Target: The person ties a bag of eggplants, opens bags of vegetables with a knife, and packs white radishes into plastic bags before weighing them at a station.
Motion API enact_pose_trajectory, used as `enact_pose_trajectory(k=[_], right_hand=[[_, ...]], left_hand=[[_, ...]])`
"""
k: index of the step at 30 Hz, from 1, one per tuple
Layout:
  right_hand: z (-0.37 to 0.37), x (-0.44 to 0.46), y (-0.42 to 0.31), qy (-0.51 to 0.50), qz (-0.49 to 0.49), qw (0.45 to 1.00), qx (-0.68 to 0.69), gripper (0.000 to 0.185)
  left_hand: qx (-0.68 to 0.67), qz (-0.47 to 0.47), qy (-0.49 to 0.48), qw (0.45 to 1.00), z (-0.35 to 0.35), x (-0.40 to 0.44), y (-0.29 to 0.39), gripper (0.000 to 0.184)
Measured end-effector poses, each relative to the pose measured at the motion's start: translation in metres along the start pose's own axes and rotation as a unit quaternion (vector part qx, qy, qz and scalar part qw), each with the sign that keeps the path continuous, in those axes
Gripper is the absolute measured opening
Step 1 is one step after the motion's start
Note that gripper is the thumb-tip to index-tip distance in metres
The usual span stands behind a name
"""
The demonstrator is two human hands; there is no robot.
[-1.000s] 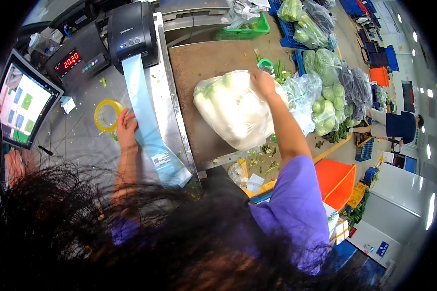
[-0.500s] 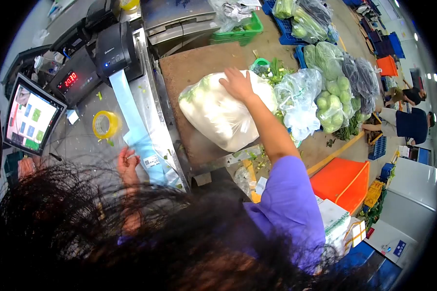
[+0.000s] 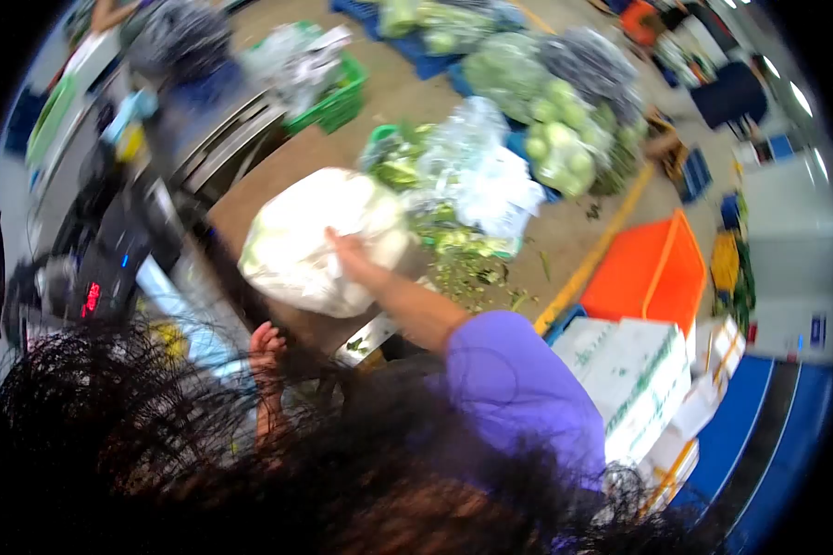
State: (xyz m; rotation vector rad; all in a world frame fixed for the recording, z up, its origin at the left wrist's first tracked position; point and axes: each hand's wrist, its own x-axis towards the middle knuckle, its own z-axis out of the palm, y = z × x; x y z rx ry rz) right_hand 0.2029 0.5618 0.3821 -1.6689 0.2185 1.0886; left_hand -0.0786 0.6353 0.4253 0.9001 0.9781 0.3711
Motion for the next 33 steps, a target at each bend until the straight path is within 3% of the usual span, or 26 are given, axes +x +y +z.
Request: enact_pose_trajectory(k=[1, 2, 5, 7, 11, 13, 20, 24, 27, 31, 33], right_hand=[[0.005, 0.031, 0.02, -0.006, -0.112, 0.986, 0.123, 0.047], [-0.001, 0.038, 0.017, 0.008, -0.088, 0.986, 0.14, 0.048], [-0.041, 0.026, -0.012, 0.031, -0.01, 0.991, 0.127, 0.049], [-0.044, 0.024, -0.01, 0.034, 0.014, 0.991, 0.128, 0.049], [-0.055, 0.018, -0.009, 0.039, 0.013, 0.982, 0.182, 0.049], [-0.06, 0.011, -0.008, 0.044, 0.012, 0.98, 0.195, 0.048], [-0.072, -0.026, 0.025, 0.076, -0.014, 0.969, 0.233, 0.033], [-0.102, -0.076, 0.03, 0.036, -0.053, 0.969, 0.238, 0.03], [-0.129, -0.084, 0.057, 0.105, 0.013, 0.986, 0.127, 0.03], [-0.172, -0.143, 0.051, 0.057, -0.03, 0.99, 0.124, 0.035], [-0.206, -0.165, 0.052, 0.07, -0.068, 0.995, -0.001, 0.037]], left_hand=[[-0.02, -0.021, -0.015, 0.999, 0.016, 0.013, -0.008, 0.036], [0.01, -0.108, 0.049, 0.993, 0.04, 0.025, -0.012, 0.036], [0.059, -0.068, 0.054, 0.994, 0.082, 0.042, -0.034, 0.036], [0.009, -0.038, 0.046, 0.998, 0.063, 0.059, -0.053, 0.037], [0.051, -0.102, 0.171, 0.979, 0.051, 0.109, -0.064, 0.037], [0.035, -0.096, 0.172, 0.98, 0.057, 0.13, -0.07, 0.037], [0.004, -0.079, 0.112, 0.991, 0.093, 0.153, -0.077, 0.037], [0.013, -0.083, 0.061, 0.995, 0.108, 0.133, -0.078, 0.037], [0.022, -0.101, 0.012, 0.995, 0.129, 0.109, -0.085, 0.037], [0.031, -0.143, -0.072, 0.987, 0.164, 0.059, -0.108, 0.037], [0.043, -0.174, -0.115, 0.977, 0.187, 0.029, -0.12, 0.037]])
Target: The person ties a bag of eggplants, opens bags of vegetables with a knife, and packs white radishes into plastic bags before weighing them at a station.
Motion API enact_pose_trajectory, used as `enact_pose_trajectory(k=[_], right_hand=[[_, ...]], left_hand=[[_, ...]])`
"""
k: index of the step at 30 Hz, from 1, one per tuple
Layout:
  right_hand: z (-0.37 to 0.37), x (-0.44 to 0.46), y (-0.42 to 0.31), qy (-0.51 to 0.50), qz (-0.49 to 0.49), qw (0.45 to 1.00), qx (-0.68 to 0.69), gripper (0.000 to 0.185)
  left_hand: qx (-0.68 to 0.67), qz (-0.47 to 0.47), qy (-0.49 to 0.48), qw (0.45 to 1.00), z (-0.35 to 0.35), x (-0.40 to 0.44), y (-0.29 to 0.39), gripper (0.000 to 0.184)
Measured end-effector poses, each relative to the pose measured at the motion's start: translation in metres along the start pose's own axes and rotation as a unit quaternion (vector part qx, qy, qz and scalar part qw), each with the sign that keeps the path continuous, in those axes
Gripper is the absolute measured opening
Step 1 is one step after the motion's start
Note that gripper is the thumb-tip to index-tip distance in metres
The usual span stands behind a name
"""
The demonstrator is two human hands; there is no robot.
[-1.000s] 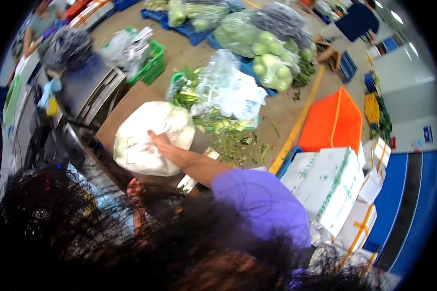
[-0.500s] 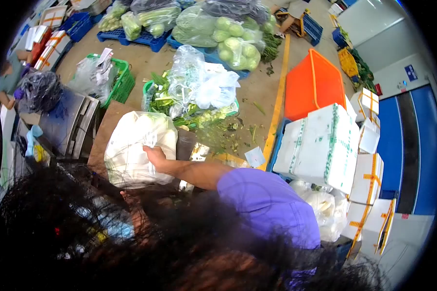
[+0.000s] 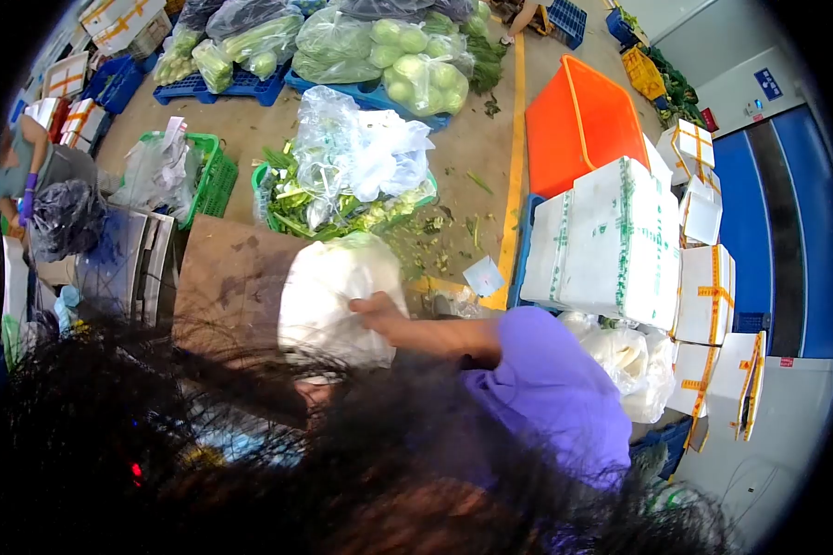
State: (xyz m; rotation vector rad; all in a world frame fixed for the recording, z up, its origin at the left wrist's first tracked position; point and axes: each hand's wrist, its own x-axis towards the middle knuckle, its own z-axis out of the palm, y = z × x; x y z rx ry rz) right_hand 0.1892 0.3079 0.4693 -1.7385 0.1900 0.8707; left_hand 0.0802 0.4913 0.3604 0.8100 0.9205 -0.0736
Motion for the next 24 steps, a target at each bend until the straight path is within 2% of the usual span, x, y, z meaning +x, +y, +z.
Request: enact_pose_trajectory(k=[3, 5, 7, 10, 11, 12, 14, 17, 20, 21, 24], right_hand=[[-0.056, 0.0, 0.05, 0.074, -0.031, 0.996, -0.038, 0.038], [-0.091, -0.004, 0.057, 0.118, 0.01, 0.993, 0.027, 0.039], [-0.136, -0.013, 0.045, 0.138, 0.095, 0.978, 0.127, 0.04], [-0.212, -0.01, 0.03, 0.172, 0.179, 0.967, 0.064, 0.039], [-0.232, 0.002, 0.057, 0.21, 0.127, 0.952, 0.184, 0.038], [-0.258, 0.011, 0.065, 0.213, 0.14, 0.95, 0.179, 0.038], [-0.32, 0.035, 0.071, 0.209, 0.163, 0.95, 0.163, 0.038], [-0.42, 0.092, 0.101, 0.247, 0.106, 0.954, 0.134, 0.033], [-0.509, 0.141, 0.147, 0.211, 0.207, 0.95, 0.101, 0.038], [-0.53, 0.157, 0.162, 0.251, 0.198, 0.947, 0.033, 0.045], [-0.598, 0.215, 0.182, 0.296, 0.204, 0.922, -0.143, 0.048]], left_hand=[[0.025, -0.043, -0.064, 0.997, 0.04, -0.016, -0.032, 0.037], [0.045, -0.068, -0.103, 0.991, 0.071, -0.02, -0.047, 0.037], [0.067, -0.087, -0.14, 0.984, 0.107, -0.019, -0.064, 0.037], [0.115, -0.12, -0.193, 0.967, 0.17, -0.007, -0.094, 0.038], [0.132, -0.129, -0.211, 0.96, 0.194, -0.002, -0.106, 0.038], [0.148, -0.138, -0.226, 0.953, 0.219, 0.005, -0.116, 0.038], [0.176, -0.152, -0.257, 0.938, 0.278, 0.021, -0.143, 0.038], [0.218, -0.174, -0.305, 0.911, 0.374, 0.052, -0.174, 0.038], [0.259, -0.211, -0.348, 0.876, 0.455, 0.074, -0.194, 0.038], [0.266, -0.219, -0.354, 0.869, 0.478, 0.081, -0.201, 0.038], [0.287, -0.234, -0.353, 0.859, 0.524, 0.102, -0.222, 0.038]])
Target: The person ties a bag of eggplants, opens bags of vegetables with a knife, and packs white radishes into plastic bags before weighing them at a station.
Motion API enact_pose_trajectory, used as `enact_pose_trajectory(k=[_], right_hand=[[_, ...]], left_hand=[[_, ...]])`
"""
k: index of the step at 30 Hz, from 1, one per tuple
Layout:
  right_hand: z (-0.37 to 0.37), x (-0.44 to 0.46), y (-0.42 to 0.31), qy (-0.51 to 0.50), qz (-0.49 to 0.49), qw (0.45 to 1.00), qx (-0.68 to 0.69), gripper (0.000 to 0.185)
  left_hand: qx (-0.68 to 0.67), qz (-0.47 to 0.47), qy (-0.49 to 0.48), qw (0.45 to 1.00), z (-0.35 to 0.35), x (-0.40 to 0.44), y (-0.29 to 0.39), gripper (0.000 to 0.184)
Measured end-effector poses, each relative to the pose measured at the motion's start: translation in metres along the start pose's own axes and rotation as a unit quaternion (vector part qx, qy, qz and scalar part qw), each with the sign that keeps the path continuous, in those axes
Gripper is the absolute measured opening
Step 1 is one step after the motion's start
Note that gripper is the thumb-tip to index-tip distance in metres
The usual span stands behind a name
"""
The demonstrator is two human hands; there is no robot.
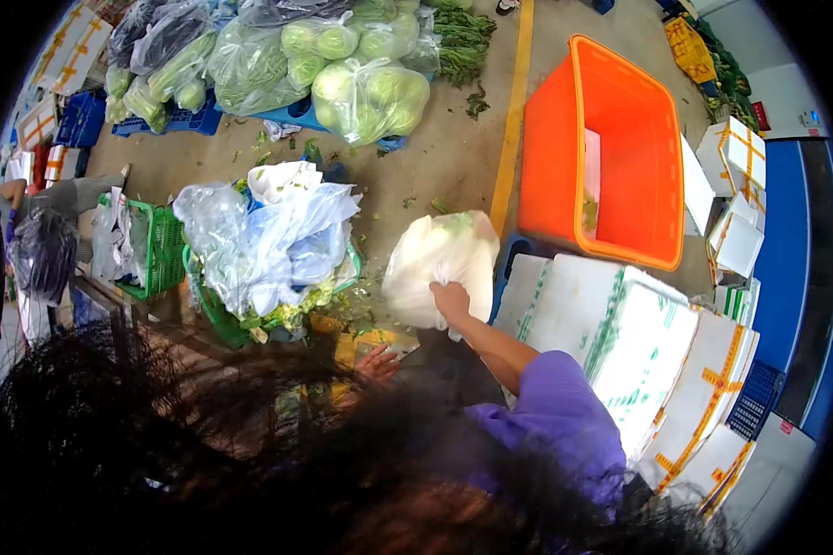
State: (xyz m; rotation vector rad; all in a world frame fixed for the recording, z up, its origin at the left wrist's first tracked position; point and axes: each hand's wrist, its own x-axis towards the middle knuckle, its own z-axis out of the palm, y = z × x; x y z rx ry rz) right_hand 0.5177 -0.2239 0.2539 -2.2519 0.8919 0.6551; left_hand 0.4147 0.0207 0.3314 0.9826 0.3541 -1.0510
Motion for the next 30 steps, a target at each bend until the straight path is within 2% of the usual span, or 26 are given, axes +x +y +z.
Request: enact_pose_trajectory(k=[2, 4, 11, 16, 21, 22, 23, 24, 25, 26, 27, 28, 29, 30], right_hand=[[0.009, 0.088, 0.034, -0.002, -0.07, 0.993, -0.097, 0.049], [-0.015, 0.144, 0.023, 0.031, 0.004, 0.995, -0.094, 0.047], [-0.034, 0.327, 0.068, 0.042, -0.016, 0.983, -0.18, 0.045], [-0.018, 0.394, 0.09, 0.028, 0.005, 0.982, -0.187, 0.047], [-0.007, 0.453, 0.122, 0.021, -0.017, 0.976, -0.216, 0.055], [-0.009, 0.47, 0.134, 0.017, -0.031, 0.974, -0.223, 0.056], [-0.004, 0.495, 0.165, -0.034, -0.083, 0.945, -0.315, 0.057], [0.02, 0.547, 0.248, 0.015, -0.182, 0.915, -0.359, 0.051], [0.012, 0.52, 0.226, -0.001, -0.134, 0.958, -0.253, 0.039], [0.011, 0.53, 0.252, 0.024, -0.418, 0.867, -0.269, 0.03], [-0.002, 0.535, 0.26, -0.004, -0.451, 0.855, -0.256, 0.03], [-0.022, 0.528, 0.247, 0.075, -0.511, 0.808, -0.285, 0.023], [-0.035, 0.501, 0.212, 0.069, -0.409, 0.871, -0.263, 0.023], [-0.044, 0.479, 0.178, 0.08, -0.362, 0.897, -0.243, 0.023]], left_hand=[[0.01, -0.021, 0.031, 0.999, -0.004, 0.02, -0.002, 0.038], [0.017, -0.05, 0.09, 0.995, -0.017, 0.032, -0.014, 0.038], [0.003, -0.166, 0.279, 0.946, -0.056, 0.021, -0.083, 0.039], [-0.027, -0.217, 0.328, 0.919, -0.05, 0.016, -0.117, 0.039], [-0.064, -0.202, 0.332, 0.919, -0.045, 0.022, -0.137, 0.039], [-0.086, -0.183, 0.33, 0.922, -0.046, 0.027, -0.139, 0.039], [-0.109, -0.162, 0.333, 0.923, -0.045, 0.029, -0.139, 0.039], [-0.138, -0.142, 0.343, 0.918, -0.039, 0.029, -0.138, 0.039], [-0.161, -0.127, 0.356, 0.911, -0.033, 0.032, -0.126, 0.039], [-0.184, -0.111, 0.37, 0.904, -0.025, 0.035, -0.112, 0.039], [-0.162, -0.115, 0.38, 0.903, -0.022, 0.036, -0.086, 0.04], [-0.142, -0.121, 0.387, 0.903, -0.019, 0.031, -0.073, 0.04], [-0.148, -0.097, 0.391, 0.903, -0.024, 0.018, -0.093, 0.039], [-0.151, -0.072, 0.39, 0.905, -0.031, 0.004, -0.119, 0.038]])
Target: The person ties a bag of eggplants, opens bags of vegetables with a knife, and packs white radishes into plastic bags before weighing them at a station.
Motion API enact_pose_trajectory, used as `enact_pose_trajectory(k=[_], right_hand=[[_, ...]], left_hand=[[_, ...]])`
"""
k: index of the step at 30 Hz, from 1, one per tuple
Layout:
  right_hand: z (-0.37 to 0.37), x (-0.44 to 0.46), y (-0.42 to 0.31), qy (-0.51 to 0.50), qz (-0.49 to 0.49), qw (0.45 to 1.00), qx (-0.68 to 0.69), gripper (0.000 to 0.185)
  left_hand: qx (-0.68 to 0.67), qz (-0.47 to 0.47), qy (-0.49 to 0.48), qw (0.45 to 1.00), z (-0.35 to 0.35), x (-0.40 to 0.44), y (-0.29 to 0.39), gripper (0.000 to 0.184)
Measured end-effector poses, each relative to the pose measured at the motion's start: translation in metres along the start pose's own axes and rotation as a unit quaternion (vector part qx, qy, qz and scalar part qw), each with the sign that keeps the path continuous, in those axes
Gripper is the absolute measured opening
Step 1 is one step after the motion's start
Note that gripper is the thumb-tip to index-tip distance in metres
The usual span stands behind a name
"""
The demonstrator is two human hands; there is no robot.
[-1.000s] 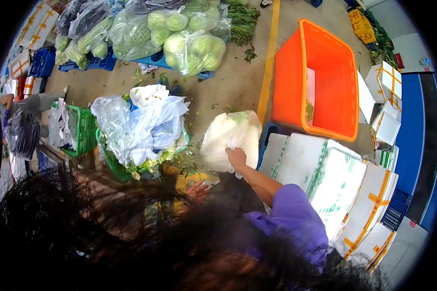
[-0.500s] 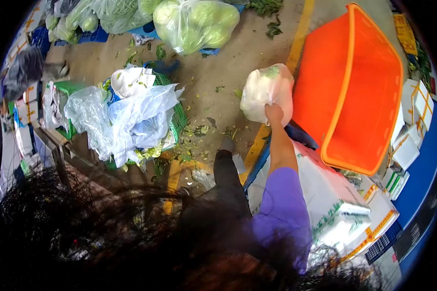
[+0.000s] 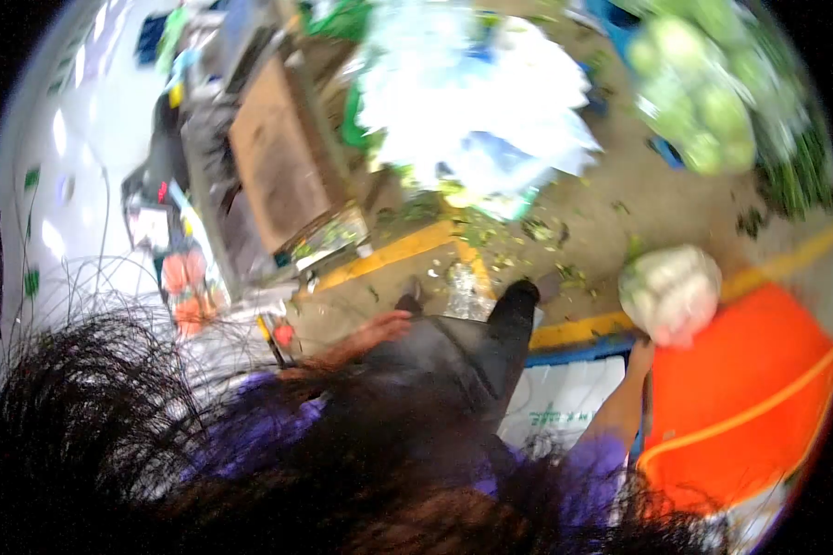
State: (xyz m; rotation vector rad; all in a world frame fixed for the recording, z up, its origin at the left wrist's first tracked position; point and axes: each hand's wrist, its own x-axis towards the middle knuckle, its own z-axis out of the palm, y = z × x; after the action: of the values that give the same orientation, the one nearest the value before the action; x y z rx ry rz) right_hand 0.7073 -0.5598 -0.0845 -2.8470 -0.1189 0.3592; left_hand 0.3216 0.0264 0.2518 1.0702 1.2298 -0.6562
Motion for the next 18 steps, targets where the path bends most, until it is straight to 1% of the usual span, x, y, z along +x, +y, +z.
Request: enact_pose_trajectory(k=[2, 3, 6, 7, 9, 10, 11, 12, 14, 15, 16, 17, 18], right_hand=[[-0.044, 0.008, -0.058, 0.033, 0.011, 0.999, 0.027, 0.022], [-0.08, 0.001, -0.082, 0.059, 0.009, 0.997, 0.041, 0.022], [-0.121, -0.022, -0.178, 0.082, -0.039, 0.992, 0.09, 0.022], [-0.132, -0.039, -0.214, 0.078, -0.053, 0.989, 0.112, 0.022], [-0.131, -0.088, -0.283, 0.046, -0.077, 0.984, 0.156, 0.021], [-0.129, -0.13, -0.323, 0.034, -0.093, 0.981, 0.168, 0.021], [-0.11, -0.165, -0.357, -0.009, -0.1, 0.978, 0.183, 0.021], [-0.092, -0.204, -0.391, -0.05, -0.106, 0.974, 0.193, 0.021], [-0.043, -0.285, -0.459, -0.194, -0.126, 0.952, 0.201, 0.021], [-0.017, -0.324, -0.484, -0.276, -0.135, 0.93, 0.203, 0.021], [0.007, -0.355, -0.508, -0.354, -0.135, 0.903, 0.204, 0.021], [0.032, -0.381, -0.537, -0.44, -0.159, 0.851, 0.238, 0.021], [0.051, -0.391, -0.562, -0.533, -0.165, 0.765, 0.322, 0.021]], left_hand=[[-0.009, -0.033, 0.038, 0.999, -0.035, -0.003, -0.024, 0.037], [-0.007, -0.036, 0.046, 0.998, -0.047, -0.028, -0.043, 0.037], [-0.047, 0.039, 0.053, 0.997, -0.119, -0.038, -0.096, 0.037], [-0.063, 0.033, 0.068, 0.995, -0.141, -0.045, -0.105, 0.037], [-0.118, 0.11, 0.065, 0.985, -0.196, -0.026, -0.177, 0.035], [-0.144, 0.156, 0.059, 0.975, -0.227, -0.034, -0.196, 0.034], [-0.154, 0.097, 0.104, 0.978, -0.255, -0.032, -0.215, 0.031], [-0.168, 0.096, 0.117, 0.974, -0.285, -0.038, -0.235, 0.031], [-0.209, 0.095, 0.143, 0.963, -0.343, -0.048, -0.271, 0.031], [-0.226, 0.073, 0.176, 0.956, -0.372, -0.075, -0.279, 0.03], [-0.29, 0.077, 0.209, 0.931, -0.399, -0.093, -0.298, 0.03], [-0.352, 0.083, 0.233, 0.903, -0.43, -0.114, -0.332, 0.03], [-0.416, 0.081, 0.264, 0.866, -0.443, -0.113, -0.374, 0.029]])
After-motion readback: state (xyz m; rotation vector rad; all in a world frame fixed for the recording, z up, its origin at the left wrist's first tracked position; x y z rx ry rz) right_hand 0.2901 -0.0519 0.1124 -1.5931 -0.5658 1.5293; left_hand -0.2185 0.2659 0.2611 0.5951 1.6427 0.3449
